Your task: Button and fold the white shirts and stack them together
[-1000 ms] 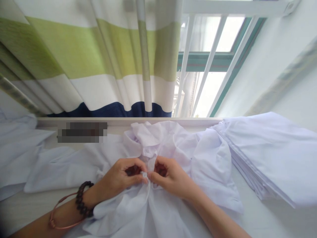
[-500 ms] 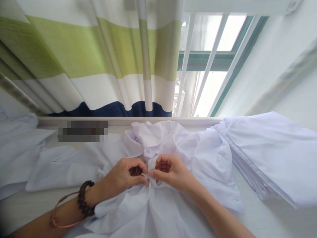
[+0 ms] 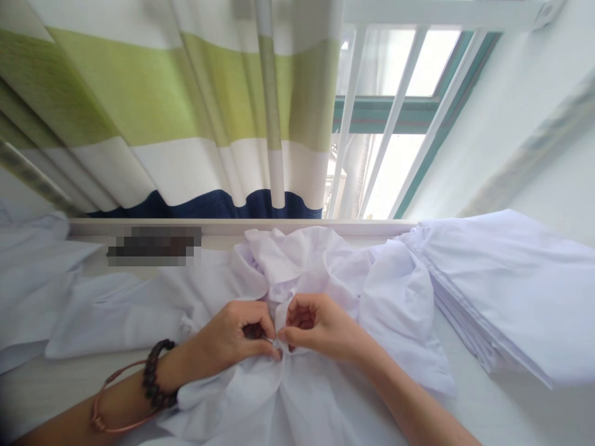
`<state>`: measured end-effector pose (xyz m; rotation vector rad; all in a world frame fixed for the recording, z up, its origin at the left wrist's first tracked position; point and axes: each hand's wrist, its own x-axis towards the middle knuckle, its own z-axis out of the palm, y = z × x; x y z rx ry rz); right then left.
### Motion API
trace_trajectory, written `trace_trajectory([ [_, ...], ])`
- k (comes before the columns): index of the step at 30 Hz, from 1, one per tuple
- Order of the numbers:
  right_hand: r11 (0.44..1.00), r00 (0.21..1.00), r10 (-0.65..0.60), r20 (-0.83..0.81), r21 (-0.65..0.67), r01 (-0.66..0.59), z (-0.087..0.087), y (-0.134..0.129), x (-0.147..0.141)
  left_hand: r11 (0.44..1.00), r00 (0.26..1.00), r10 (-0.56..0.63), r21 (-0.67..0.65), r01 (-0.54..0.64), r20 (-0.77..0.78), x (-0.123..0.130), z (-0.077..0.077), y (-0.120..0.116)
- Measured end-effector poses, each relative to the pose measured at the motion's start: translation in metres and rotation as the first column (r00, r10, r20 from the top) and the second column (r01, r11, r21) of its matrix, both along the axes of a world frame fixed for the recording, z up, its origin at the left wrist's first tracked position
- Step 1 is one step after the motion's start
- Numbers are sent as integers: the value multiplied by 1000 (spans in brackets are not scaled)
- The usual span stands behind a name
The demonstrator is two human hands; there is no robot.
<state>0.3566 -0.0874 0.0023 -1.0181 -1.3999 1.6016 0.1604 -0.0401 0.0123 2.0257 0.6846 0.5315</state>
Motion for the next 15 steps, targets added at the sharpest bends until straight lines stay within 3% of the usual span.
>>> trace_trajectory([
  [6, 999, 999, -27, 24, -18, 27, -1, 1, 1, 999, 999, 26, 32, -27, 24, 0, -2, -1],
  [15, 999, 999, -27, 21, -21, 28, -4, 1, 1, 991, 998, 42, -125, -37, 37, 0, -3, 1],
])
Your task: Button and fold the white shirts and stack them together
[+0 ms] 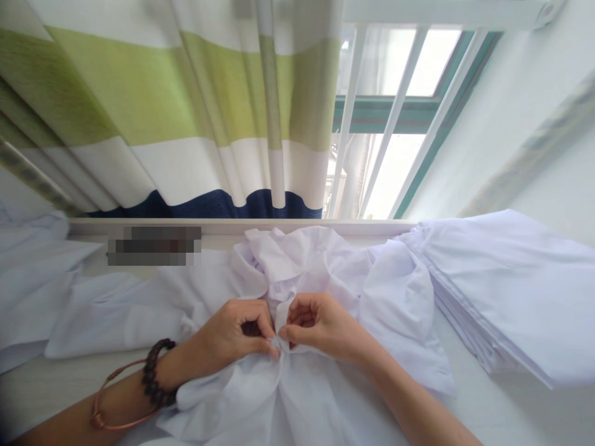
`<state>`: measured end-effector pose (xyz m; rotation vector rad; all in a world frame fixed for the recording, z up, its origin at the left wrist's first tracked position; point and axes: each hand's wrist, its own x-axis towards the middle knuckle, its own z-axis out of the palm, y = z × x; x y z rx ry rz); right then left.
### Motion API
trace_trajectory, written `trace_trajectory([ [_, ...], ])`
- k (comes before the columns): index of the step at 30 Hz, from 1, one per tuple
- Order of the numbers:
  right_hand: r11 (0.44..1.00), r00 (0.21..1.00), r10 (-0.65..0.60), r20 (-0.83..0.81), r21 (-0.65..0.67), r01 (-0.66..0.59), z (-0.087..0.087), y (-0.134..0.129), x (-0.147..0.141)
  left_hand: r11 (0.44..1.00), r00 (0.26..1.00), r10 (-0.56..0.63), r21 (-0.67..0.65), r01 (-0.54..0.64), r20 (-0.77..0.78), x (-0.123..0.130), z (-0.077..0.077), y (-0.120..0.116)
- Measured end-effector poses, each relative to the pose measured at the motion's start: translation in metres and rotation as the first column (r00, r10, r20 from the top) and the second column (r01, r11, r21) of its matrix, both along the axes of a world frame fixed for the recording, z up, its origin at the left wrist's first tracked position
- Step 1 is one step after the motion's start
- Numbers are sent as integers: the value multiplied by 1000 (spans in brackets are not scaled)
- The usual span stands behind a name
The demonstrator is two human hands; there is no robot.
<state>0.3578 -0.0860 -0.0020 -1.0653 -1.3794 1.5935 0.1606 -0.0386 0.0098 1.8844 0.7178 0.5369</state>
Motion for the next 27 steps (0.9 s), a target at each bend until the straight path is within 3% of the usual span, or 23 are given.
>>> trace_trajectory([
  [7, 1000, 1000, 5, 4, 1, -5, 1, 1, 1, 996, 993, 76, -38, -80, -93, 1, 4, -5],
  [14, 999, 996, -5, 84, 40, 1, -2, 0, 3, 984, 967, 173, 64, -164, -187, 5, 9, -10],
  [27, 997, 993, 8, 122, 81, -18, -3, -1, 5, 991, 972, 99, 105, -78, -212, 3, 5, -9],
])
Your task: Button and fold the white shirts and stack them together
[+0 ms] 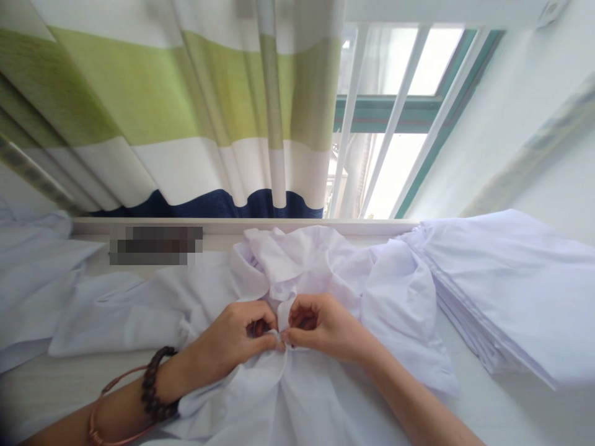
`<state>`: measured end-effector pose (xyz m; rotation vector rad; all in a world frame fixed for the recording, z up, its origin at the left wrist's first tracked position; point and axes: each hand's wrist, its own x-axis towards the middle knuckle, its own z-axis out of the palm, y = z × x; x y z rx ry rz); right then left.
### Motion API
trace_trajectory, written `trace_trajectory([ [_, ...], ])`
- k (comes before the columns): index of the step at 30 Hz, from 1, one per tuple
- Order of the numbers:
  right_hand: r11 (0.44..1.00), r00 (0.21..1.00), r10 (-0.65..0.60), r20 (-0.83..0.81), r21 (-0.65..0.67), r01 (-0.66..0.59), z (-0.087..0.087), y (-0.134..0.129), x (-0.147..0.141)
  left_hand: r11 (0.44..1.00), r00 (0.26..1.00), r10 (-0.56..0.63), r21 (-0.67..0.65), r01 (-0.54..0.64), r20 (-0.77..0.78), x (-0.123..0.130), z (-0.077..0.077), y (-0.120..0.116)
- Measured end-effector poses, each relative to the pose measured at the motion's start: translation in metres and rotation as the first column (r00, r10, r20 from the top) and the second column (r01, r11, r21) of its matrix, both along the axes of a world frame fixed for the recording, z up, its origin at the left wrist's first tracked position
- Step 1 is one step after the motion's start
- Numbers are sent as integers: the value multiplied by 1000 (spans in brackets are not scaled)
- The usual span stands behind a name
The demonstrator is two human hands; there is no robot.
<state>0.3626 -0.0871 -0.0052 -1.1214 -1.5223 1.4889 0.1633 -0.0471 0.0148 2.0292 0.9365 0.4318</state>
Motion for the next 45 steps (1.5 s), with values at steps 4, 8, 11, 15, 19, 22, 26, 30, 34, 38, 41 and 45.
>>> trace_trajectory([
  [4, 1000, 1000, 13, 7, -28, -13, 3, -1, -2, 996, 996, -77, 37, 76, 34, -2, -1, 2],
  [8, 999, 1000, 18, 12, -30, -18, 7, -3, -4, 982, 983, -173, 85, 168, 60, -6, 1, 5],
  [11, 999, 999, 38, -11, -19, -38, 7, -3, -3, 966, 965, -253, 72, 248, 73, -10, 2, 9],
  [15, 999, 999, 36, -28, -25, -37, 4, -2, -2, 969, 967, -246, 29, 244, 70, -11, 2, 10],
  [19, 998, 998, -25, -51, -65, 22, 5, -1, -2, 987, 985, -163, 17, 162, 54, -8, 3, 8],
  [22, 994, 995, -56, -89, -98, 47, 9, 0, -1, 994, 992, -109, 33, 107, 66, -6, 3, 6],
  [26, 992, 985, -84, -150, -105, 68, 13, 2, 2, 997, 995, -65, 40, 62, 72, -6, 1, 6],
  [30, 994, 984, -72, -161, -92, 57, 12, 2, 3, 998, 992, -67, 27, 65, 109, -9, -3, 6],
  [34, 996, 984, -45, -175, -87, 30, 11, 1, 2, 996, 987, -89, 41, 84, 132, -10, -4, 6],
  [38, 993, 982, -43, -183, -112, 23, 10, 1, 1, 994, 988, -104, 51, 98, 112, -10, -3, 6],
  [41, 993, 981, -55, -184, -111, 34, 8, 1, 0, 994, 991, -104, 43, 101, 84, -9, -1, 6],
  [45, 992, 980, -77, -186, -111, 57, 6, 2, -1, 995, 994, -95, 25, 94, 58, -8, 3, 4],
])
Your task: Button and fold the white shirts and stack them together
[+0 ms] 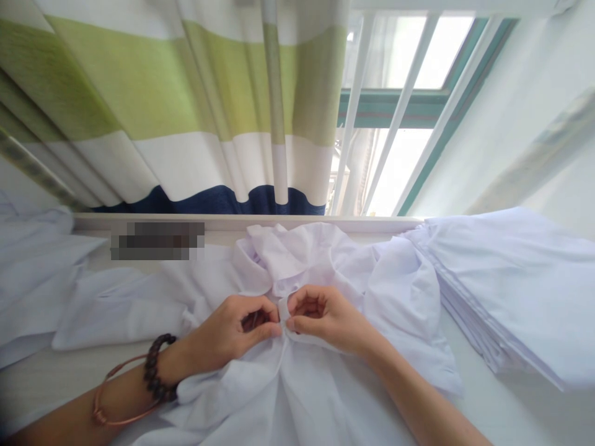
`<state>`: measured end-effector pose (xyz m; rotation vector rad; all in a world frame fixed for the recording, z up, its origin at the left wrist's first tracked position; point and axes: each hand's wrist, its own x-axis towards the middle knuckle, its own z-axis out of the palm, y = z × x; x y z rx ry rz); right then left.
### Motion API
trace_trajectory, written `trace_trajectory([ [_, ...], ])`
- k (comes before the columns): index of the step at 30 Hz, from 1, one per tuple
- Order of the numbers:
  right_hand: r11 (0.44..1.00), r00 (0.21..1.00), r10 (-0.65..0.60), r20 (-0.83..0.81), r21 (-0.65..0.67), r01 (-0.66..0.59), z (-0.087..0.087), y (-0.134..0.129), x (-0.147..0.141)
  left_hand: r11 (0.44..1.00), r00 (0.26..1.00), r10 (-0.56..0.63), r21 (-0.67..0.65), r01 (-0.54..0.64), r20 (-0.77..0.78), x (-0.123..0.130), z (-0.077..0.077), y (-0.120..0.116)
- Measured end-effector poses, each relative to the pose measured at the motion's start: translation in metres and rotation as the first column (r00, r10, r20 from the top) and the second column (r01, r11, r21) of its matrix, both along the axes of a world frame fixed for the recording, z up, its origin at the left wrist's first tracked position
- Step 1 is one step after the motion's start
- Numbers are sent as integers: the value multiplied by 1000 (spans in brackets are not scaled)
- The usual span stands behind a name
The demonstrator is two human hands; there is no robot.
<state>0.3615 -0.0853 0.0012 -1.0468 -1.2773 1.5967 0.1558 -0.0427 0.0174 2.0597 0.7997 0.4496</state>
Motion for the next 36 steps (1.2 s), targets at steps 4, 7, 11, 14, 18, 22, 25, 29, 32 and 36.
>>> trace_trajectory([
  [4, 999, 1000, -23, -18, -23, 23, 0, 0, 0, 1000, 1000, 6, -13, -6, -5, 0, 0, 0],
  [7, 999, 999, -36, -32, -39, 35, 1, 0, 0, 1000, 1000, 12, -18, -12, 0, 0, -1, 0],
  [11, 999, 999, -40, -4, -15, 40, 5, 1, 1, 1000, 1000, 11, -19, -11, 15, 0, -1, -1],
  [14, 1000, 1000, -22, -9, 8, 22, 7, 1, 1, 1000, 999, 12, -10, -12, 34, 0, -2, -1],
  [18, 999, 999, 20, -31, 42, -19, 4, 0, 0, 1000, 999, 6, -20, -6, 43, 0, -3, -1],
  [22, 998, 999, 44, -19, 41, -43, -1, -1, -1, 999, 998, -18, -32, 19, 54, -1, -5, 1],
  [25, 998, 998, 56, -29, 38, -55, -2, 0, 1, 999, 998, -26, -32, 28, 65, -1, -5, 1],
  [29, 998, 997, 64, -46, 16, -64, -1, 1, 3, 999, 997, -25, -41, 28, 71, -2, -4, 1],
  [32, 998, 997, 61, -56, 9, -61, 0, 0, 3, 999, 997, -22, -47, 25, 72, -2, -3, 1],
  [36, 999, 997, 51, -58, 10, -50, 0, 0, 2, 998, 997, -18, -64, 23, 72, -2, -3, 1],
])
